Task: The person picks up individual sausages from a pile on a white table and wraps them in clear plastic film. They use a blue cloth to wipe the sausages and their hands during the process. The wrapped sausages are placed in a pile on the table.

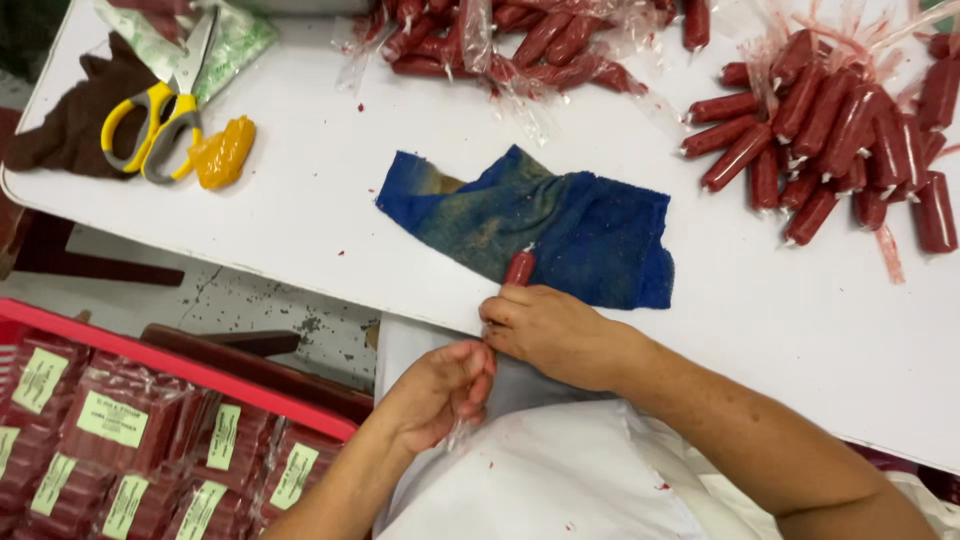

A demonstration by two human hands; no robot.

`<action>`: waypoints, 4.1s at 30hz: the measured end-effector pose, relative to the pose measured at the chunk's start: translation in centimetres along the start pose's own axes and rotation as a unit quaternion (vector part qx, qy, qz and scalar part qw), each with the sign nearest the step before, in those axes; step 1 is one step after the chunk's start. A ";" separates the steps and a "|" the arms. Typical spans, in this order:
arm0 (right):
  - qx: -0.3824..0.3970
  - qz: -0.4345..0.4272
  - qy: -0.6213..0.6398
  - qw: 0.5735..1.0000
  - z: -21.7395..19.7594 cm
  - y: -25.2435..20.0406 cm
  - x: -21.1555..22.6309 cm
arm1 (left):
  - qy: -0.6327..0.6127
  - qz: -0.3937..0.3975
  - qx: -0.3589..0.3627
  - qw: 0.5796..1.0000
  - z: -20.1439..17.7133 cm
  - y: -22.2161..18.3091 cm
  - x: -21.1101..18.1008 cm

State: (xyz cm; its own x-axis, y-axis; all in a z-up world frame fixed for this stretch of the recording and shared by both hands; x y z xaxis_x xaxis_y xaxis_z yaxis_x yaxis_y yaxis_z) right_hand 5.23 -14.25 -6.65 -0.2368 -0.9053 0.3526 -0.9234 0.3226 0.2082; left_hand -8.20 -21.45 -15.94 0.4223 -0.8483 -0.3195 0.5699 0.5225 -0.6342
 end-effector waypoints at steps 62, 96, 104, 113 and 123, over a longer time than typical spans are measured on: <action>-0.395 0.146 0.185 0.888 -0.5 -5.7 -6.9 | 0.631 0.647 0.040 0.425 16.6 0.8 -12.0; -0.454 0.096 0.708 0.532 -9.6 -0.1 -10.7 | 0.340 0.338 0.099 0.872 13.0 6.6 -17.0; -0.452 0.192 0.604 0.628 -4.4 -1.8 -10.7 | 0.463 0.574 0.015 0.674 16.6 4.5 -17.2; -0.321 0.193 0.452 0.809 -4.7 -5.2 -8.8 | 0.144 0.406 0.233 0.872 19.4 4.9 -14.8; -0.213 0.103 -0.067 0.969 -5.8 -3.7 -3.1 | 0.312 0.377 0.216 0.845 11.5 -6.0 -13.3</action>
State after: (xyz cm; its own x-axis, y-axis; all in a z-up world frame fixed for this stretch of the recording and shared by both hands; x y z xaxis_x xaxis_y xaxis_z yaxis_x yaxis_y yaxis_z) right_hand 11.10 -11.04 -3.21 -0.4672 -0.8278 0.3107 -0.6504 0.5598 0.5134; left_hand -9.13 -12.32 0.15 0.4025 -0.0697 -0.9127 0.5654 0.8031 0.1881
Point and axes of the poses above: each hand's wrist, its own y-axis towards the middle knuckle, its own z-axis out of the palm, x = y × z, the point moved 5 cm from there along y, towards the middle knuckle, and after that the axes turned 4 degrees about -z, right-handed, at the moved point
